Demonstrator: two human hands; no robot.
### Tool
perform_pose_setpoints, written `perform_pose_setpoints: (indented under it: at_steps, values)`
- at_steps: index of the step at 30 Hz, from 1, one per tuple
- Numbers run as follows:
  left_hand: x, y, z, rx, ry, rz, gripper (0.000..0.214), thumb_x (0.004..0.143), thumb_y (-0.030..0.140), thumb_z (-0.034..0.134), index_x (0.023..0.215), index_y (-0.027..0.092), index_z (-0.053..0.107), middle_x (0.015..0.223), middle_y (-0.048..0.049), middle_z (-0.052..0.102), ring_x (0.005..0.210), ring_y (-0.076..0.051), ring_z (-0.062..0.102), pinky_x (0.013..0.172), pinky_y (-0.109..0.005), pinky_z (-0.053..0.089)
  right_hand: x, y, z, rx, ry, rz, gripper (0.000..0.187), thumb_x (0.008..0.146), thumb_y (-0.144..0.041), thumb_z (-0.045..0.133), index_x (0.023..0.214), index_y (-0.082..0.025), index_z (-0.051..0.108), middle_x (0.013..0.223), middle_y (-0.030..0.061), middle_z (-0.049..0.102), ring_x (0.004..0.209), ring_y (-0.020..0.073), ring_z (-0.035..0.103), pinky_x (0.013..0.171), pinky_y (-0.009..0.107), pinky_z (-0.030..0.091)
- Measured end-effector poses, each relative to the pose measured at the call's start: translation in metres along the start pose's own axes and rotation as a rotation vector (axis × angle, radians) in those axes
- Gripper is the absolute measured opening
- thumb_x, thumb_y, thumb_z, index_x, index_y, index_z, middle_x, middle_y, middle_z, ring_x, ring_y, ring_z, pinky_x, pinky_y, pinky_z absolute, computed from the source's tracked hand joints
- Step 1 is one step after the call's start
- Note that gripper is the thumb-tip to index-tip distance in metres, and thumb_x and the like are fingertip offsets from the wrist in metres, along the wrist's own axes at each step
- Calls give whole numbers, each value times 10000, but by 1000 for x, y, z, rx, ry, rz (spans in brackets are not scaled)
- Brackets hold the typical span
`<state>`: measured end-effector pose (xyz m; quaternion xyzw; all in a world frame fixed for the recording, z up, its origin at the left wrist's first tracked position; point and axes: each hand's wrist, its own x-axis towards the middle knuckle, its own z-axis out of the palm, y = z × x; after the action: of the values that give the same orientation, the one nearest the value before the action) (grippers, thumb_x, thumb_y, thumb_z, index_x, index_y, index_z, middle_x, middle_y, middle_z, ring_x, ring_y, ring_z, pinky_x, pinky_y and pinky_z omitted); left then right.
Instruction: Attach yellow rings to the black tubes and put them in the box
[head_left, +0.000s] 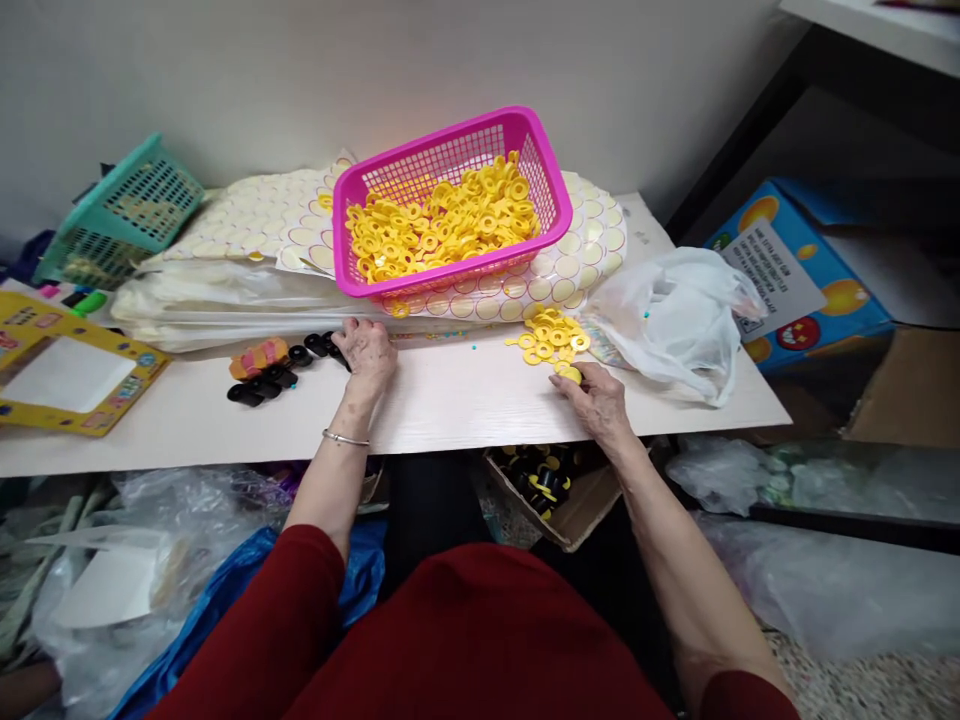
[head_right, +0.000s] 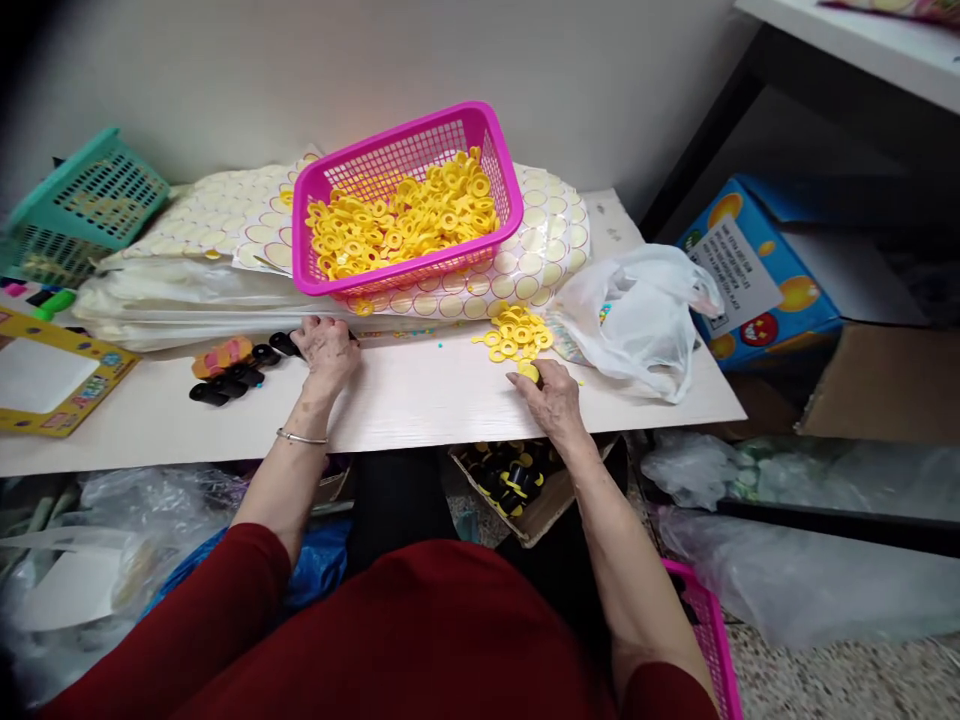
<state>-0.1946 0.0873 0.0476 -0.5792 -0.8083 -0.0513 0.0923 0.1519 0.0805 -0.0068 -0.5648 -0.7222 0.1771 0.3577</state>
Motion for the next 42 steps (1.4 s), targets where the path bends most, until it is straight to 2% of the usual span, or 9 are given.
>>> perform_pose_setpoints:
  at_steps: [7, 10, 13, 18, 24, 29, 33, 37, 42]
  values:
    - [-16, 18, 14, -566, 246, 166, 182, 635, 209, 706, 768, 179, 584, 822, -56, 590, 976, -268, 456, 897, -484, 390, -6, -18, -11, -39, 12, -98, 198, 778, -268, 496, 879, -171, 635, 802, 81, 668, 728, 185, 599, 688, 301, 473]
    - [-46, 49, 21, -952, 104, 332, 232, 656, 247, 713, 861, 198, 615, 869, -20, 596, 875, -186, 533, 796, -355, 467, -35, -34, -33, 66, -129, -140, 192, 748, -228, 510, 892, -174, 625, 814, 59, 666, 705, 161, 596, 670, 272, 466]
    - [-73, 80, 27, -1165, -88, 387, 232, 659, 213, 694, 879, 195, 624, 871, -12, 588, 825, -141, 562, 678, -260, 477, -75, -40, -44, 151, -502, -90, 119, 739, -217, 541, 827, -192, 616, 646, -10, 597, 558, 117, 521, 548, 227, 410]
    - [-91, 108, 35, -1272, -112, 343, 396, 602, 81, 630, 984, 186, 616, 868, -10, 582, 778, -113, 565, 655, -223, 472, -121, -20, -14, -70, -613, 58, 193, 786, -203, 482, 916, -177, 622, 786, 45, 639, 673, 157, 569, 622, 258, 425]
    - [-94, 118, 47, -1232, -120, 357, 483, 556, 74, 663, 1024, 179, 607, 879, -4, 631, 795, -131, 591, 726, -261, 493, -130, 0, 11, 20, -520, 143, 321, 836, -222, 448, 1113, -155, 595, 1002, 118, 643, 848, 204, 619, 751, 316, 482]
    - [-95, 118, 51, -1167, -142, 336, 487, 538, 97, 700, 1012, 175, 616, 936, -24, 650, 868, -169, 607, 777, -301, 501, -129, -15, -6, 308, -472, 250, 181, 832, -318, 525, 868, -190, 648, 681, 17, 608, 580, 144, 558, 557, 269, 457]
    - [-95, 116, 48, -1134, -150, 341, 369, 546, 145, 731, 900, 187, 636, 885, -15, 647, 846, -173, 598, 789, -319, 492, -108, -27, -21, 404, -166, 301, 189, 824, -373, 569, 763, -204, 626, 571, -26, 541, 499, 123, 498, 502, 261, 432]
    - [-95, 117, 44, -1056, -183, 355, 321, 525, 154, 766, 818, 199, 643, 804, -2, 647, 803, -177, 583, 778, -331, 485, -69, -25, -23, 221, 117, 155, 148, 823, -335, 560, 754, -216, 613, 696, 15, 613, 642, 166, 571, 636, 315, 486]
    - [-100, 122, 42, -996, -174, 335, 342, 507, 167, 795, 812, 209, 647, 800, -6, 654, 795, -183, 575, 780, -338, 487, -10, -29, 5, 83, -37, -149, 170, 855, -263, 474, 809, -217, 631, 852, 68, 648, 810, 207, 604, 756, 351, 500]
